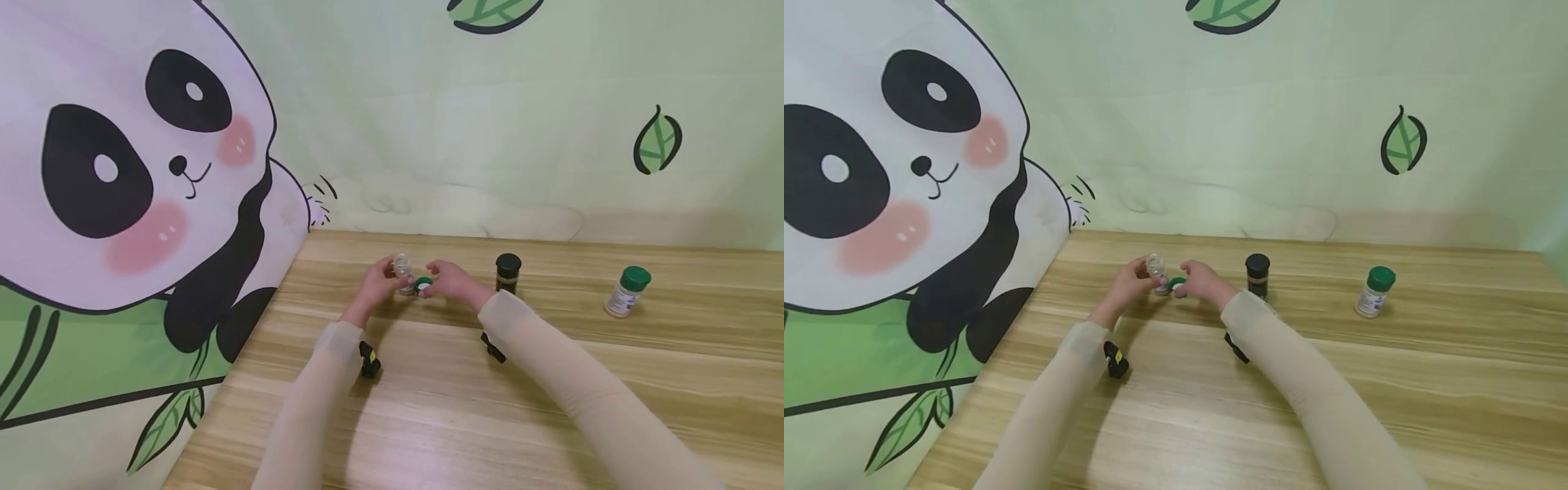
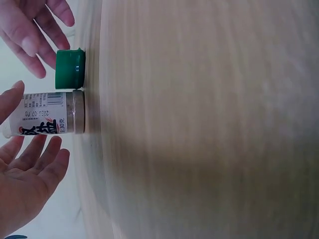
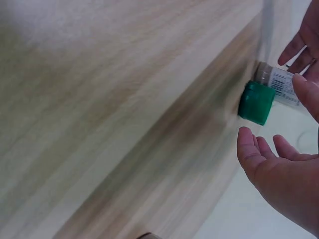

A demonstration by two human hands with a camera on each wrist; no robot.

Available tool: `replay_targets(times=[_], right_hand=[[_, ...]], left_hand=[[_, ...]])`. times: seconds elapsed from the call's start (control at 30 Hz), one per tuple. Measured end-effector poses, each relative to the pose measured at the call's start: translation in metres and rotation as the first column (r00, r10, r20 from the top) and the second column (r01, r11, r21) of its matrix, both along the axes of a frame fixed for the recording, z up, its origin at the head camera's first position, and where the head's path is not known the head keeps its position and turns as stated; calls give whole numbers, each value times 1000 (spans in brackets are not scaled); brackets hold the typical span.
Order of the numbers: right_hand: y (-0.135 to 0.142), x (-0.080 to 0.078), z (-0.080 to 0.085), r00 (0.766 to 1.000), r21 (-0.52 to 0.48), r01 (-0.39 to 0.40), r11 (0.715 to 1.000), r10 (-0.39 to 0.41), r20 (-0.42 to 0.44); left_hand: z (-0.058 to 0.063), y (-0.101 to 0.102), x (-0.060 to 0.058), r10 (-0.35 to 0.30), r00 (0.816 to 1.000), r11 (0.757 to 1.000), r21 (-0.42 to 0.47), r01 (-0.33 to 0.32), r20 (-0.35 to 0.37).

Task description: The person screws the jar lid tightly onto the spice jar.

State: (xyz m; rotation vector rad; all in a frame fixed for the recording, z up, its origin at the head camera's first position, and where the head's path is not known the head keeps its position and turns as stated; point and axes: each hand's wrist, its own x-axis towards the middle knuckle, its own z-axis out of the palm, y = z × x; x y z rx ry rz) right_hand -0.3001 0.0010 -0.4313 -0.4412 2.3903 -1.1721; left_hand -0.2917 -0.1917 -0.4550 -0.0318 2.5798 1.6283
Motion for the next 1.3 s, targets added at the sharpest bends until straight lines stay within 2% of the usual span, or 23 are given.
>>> replay_targets(times=[0.37, 0.77, 1.1, 1.3], right_hand=[[-1, -2, -19, 999, 27, 20, 999, -19, -41], [-5, -4, -28, 995, 26, 26, 999, -23, -97], [-12, -7, -28, 987, 102, 22, 995, -6, -161], [-14, -6, -29, 981, 98, 29, 995, -9, -192]], left_hand=[[-5, 6, 1, 6, 999, 999, -37, -8, -45], [-8, 5, 3, 13, 998, 996, -84, -19, -62], [-11, 5, 1, 31, 997, 991, -129, -40, -70], [-13, 5, -1, 35, 996, 991, -127, -44, -76]])
